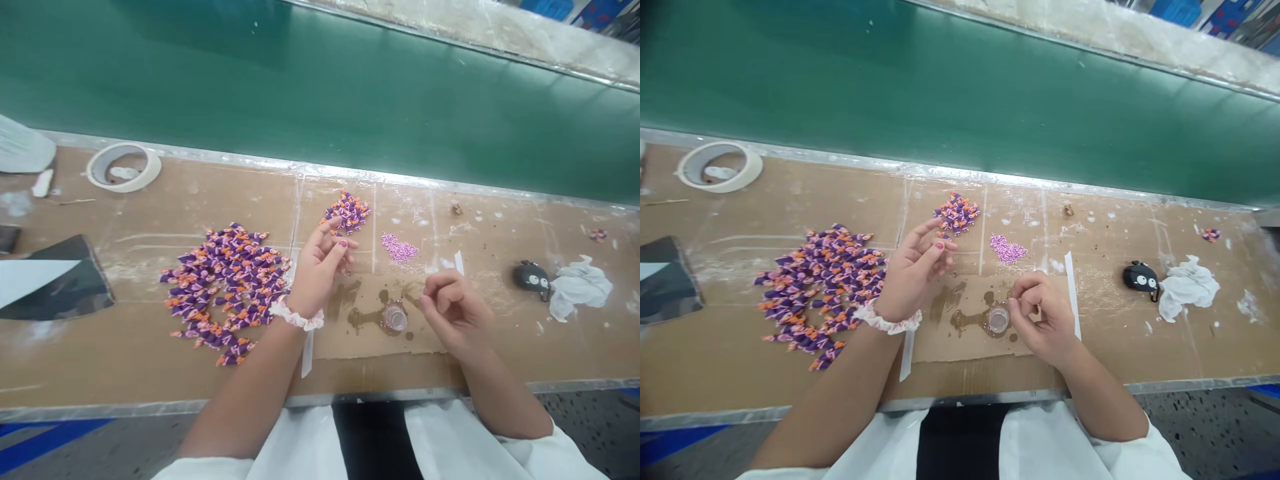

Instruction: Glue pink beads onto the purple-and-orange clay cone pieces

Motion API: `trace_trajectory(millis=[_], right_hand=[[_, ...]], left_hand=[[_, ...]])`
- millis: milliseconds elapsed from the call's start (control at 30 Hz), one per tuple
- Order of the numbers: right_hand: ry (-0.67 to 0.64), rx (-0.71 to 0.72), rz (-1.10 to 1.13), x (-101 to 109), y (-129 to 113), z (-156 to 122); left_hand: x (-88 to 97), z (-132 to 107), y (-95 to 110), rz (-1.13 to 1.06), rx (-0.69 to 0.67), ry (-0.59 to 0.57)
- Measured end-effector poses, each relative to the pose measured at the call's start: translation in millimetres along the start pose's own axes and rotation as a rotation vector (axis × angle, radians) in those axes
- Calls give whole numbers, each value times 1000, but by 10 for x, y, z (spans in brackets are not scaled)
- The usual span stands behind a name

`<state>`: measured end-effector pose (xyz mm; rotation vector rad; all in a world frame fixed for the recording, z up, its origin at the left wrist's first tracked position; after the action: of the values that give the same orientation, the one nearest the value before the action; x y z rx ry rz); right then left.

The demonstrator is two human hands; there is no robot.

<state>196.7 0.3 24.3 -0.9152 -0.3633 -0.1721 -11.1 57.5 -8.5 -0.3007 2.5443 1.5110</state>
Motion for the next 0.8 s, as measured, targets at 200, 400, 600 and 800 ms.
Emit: trace_trajectory(millis=[200, 400, 600, 800], right_hand=[[7, -25, -2, -1, 3, 4], [-21, -53, -1, -28, 39, 5], [-35, -71, -4, -46, 48, 5], [-13, -103, -71, -19, 97, 46]], left_hand=[[430, -169, 256, 963, -216, 451], [746, -156, 359, 1351, 72, 534], [709, -131, 305, 1438, 124, 490], [710, -101, 216, 1482, -38, 581]])
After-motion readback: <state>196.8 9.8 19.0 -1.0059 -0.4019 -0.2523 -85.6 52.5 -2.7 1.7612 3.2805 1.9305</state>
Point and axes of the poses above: each hand's wrist, its own z-axis towards the middle knuckle, its own x-axis out of the back of the hand, y = z × x, the point moved 2 cm from there along z, towards the middle knuckle, and after that the axes turned 12 degrees about x, right-handed, at the moved point
